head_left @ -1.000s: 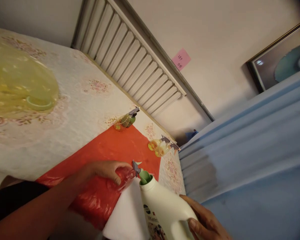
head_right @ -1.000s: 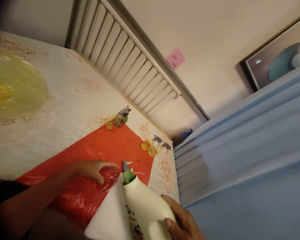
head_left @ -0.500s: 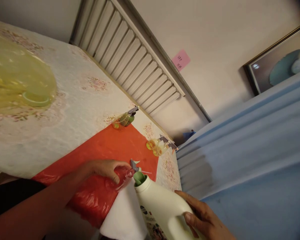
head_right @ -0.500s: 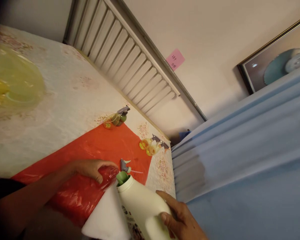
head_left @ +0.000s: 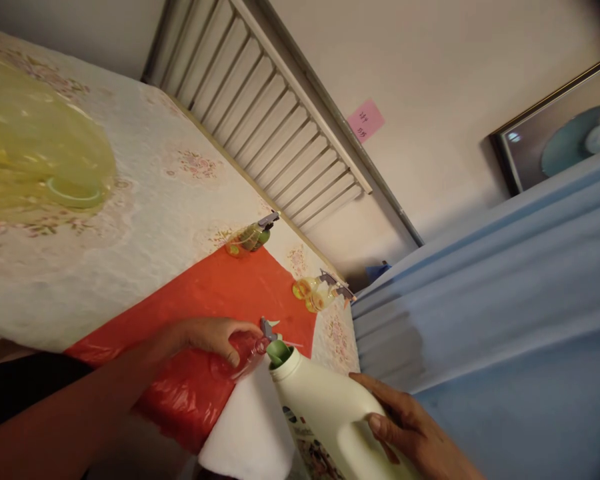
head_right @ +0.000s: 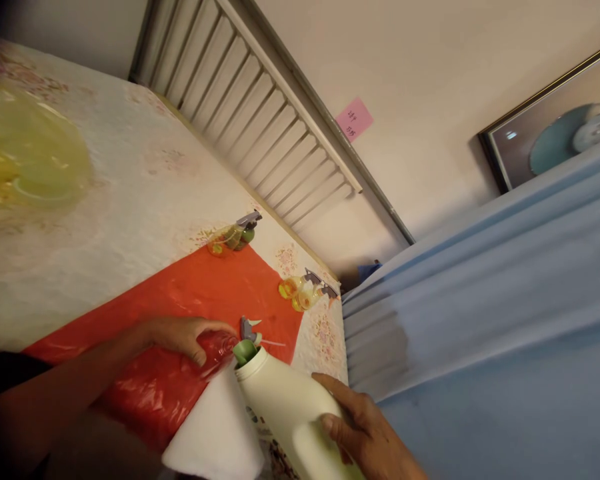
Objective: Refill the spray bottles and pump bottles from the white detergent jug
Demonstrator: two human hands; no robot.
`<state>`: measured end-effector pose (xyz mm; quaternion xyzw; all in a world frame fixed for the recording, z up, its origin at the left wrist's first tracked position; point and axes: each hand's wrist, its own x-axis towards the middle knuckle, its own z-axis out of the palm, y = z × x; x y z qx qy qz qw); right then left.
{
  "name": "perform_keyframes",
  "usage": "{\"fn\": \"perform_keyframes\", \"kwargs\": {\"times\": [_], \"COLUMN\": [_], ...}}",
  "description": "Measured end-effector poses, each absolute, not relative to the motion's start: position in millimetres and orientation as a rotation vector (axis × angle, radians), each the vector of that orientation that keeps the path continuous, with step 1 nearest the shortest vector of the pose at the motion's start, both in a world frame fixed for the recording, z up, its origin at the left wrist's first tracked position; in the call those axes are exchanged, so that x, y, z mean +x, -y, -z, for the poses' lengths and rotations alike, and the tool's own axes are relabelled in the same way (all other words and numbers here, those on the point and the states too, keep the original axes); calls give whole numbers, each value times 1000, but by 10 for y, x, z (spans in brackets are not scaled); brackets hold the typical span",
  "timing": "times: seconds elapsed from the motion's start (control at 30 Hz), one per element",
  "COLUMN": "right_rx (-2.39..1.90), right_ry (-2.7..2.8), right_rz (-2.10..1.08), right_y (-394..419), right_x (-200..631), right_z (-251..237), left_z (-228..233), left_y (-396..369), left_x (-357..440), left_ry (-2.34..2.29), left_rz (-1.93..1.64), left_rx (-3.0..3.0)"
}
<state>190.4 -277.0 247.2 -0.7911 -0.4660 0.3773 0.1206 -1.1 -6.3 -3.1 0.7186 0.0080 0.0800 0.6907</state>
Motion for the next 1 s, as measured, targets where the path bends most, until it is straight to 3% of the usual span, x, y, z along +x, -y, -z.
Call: {"fn": "perform_keyframes", "kwargs": {"times": [0.33, 1.0], "right_rx": [-2455, -2398], "right_ry": [1286, 1376], "right_rz": [-939, -1063], "right_y": [2768, 2704], "right_x": [1910, 1888], "right_z": [-2534, -2566], "left_z": [-54, -2], "left_y": [92, 76], "left_x": [-45, -39], "left_ry": [-43, -79], "left_rz": [-160, -163], "left_rx": [1599, 1682]}}
